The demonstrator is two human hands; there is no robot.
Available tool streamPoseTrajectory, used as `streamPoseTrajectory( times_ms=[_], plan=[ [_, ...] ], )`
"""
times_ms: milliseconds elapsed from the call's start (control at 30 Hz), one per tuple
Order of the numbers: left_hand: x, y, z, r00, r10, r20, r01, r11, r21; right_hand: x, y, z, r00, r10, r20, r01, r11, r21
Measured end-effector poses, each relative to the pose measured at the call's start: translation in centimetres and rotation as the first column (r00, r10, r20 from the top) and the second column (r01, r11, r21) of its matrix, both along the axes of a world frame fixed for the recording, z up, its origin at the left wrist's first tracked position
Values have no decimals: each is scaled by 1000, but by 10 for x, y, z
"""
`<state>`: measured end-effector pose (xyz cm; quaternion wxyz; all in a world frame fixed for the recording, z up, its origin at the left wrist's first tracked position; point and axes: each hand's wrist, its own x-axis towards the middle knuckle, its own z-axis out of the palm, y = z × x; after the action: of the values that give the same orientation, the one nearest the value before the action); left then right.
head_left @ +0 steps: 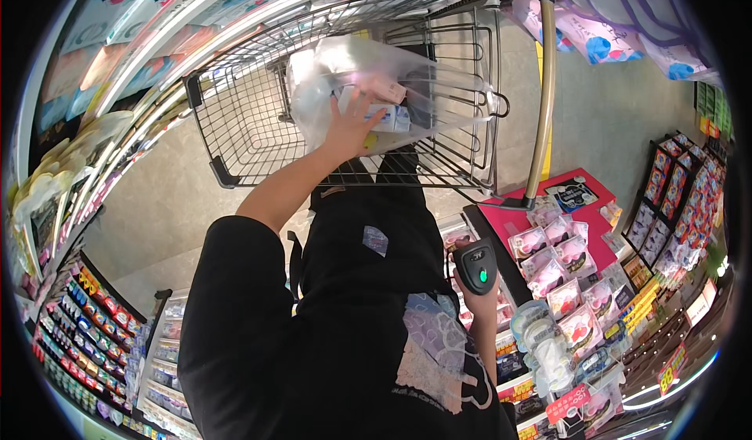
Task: Selecting personal care items from shelves, scanning them with a handheld scanner, and placing them into a shopping cart.
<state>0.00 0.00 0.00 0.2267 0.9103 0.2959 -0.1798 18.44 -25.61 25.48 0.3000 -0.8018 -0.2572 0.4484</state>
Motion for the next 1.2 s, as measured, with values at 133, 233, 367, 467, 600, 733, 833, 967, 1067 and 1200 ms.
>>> streamPoseTrajectory(
  times_ms=[133,233,367,467,600,733,833,967,1067,1200],
  plan=[
    [7,22,-50,976,114,188,-98,991,-94,0,5,-9,1000,9,-15,-9,999,-34],
    [25,18,-62,976,76,204,-45,988,-150,0,2,-9,1000,30,-4,-30,998,-46],
    [51,-20,-74,954,113,276,-127,991,34,-3,8,-2,995,100,-20,-100,995,21],
    [62,-28,-83,964,245,106,-234,966,-109,-4,11,7,994,91,-58,-92,996,-5],
    [46,-9,-53,922,348,169,-354,935,0,0,15,14,988,156,-14,-155,986,64],
    [-6,34,-28,800,501,330,-420,860,-289,11,20,10,986,161,-35,-158,985,67],
    [-42,53,8,680,637,364,-531,769,-356,23,41,11,973,227,-34,-218,961,170],
    [-57,63,66,206,914,349,-414,405,-815,35,67,13,933,355,50,-356,899,256],
    [-53,56,114,-156,980,124,134,146,-980,40,85,20,902,411,136,-433,847,310],
    [-35,34,144,-295,954,-56,377,62,-924,44,107,31,881,473,-21,-405,774,486]
  ],
)
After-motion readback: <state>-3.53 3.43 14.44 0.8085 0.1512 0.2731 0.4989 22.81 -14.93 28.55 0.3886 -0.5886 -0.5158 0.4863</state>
